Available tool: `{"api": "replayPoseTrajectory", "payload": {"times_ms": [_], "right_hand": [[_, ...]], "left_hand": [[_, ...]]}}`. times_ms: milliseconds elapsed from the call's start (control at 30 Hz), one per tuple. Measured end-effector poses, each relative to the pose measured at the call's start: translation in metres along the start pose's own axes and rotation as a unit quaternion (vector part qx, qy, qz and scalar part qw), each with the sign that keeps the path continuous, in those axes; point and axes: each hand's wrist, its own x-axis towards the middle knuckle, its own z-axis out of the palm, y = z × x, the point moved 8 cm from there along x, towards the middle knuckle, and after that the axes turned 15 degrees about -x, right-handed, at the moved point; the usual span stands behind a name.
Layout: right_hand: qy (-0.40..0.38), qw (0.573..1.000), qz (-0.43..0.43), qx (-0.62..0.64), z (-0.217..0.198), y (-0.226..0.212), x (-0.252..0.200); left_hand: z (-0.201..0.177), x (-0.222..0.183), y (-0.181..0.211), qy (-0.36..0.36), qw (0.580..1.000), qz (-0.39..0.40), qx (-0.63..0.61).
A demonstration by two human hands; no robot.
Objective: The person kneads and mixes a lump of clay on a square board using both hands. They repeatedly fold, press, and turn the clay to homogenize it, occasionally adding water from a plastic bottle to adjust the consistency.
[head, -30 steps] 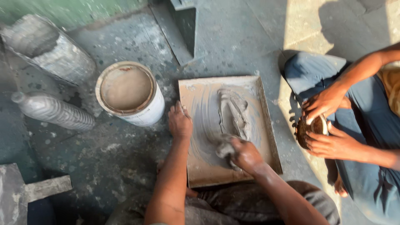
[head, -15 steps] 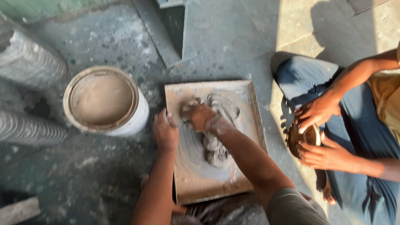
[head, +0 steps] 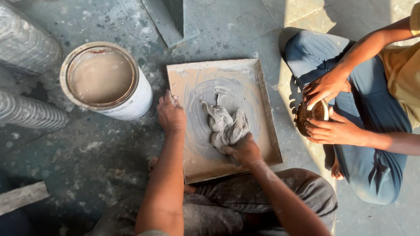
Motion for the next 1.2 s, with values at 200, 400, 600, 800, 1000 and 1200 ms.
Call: {"api": "replayPoseTrajectory", "payload": {"times_ms": [200, 400, 600, 800, 1000, 1200], "right_hand": [[-0.018, 0.499, 0.351, 0.792, -0.045, 0.016, 0.052], [-0.083, 0.943, 0.143, 0.289, -0.133, 0.05, 0.14], [-0.134, 0.982, -0.094, -0.093, -0.081, -0.067, 0.119], [-0.01, 0.991, -0.04, 0.127, -0.089, -0.034, -0.011], [0.099, 0.94, 0.161, 0.285, -0.185, 0.031, -0.033], [0.194, 0.929, 0.049, 0.31, -0.18, 0.04, 0.007]], "left_hand": [[0.002, 0.003, -0.001, -0.012, 1.0, 0.004, 0.007], [-0.002, 0.004, 0.001, -0.013, 0.999, 0.029, -0.003], [0.002, 0.005, -0.002, -0.035, 0.999, -0.018, -0.002], [-0.002, 0.001, -0.002, -0.003, 0.999, 0.004, -0.037], [-0.003, 0.0, -0.007, 0.0, 0.999, 0.001, -0.032], [-0.002, 0.002, -0.006, 0.013, 0.999, 0.009, -0.038]]}}
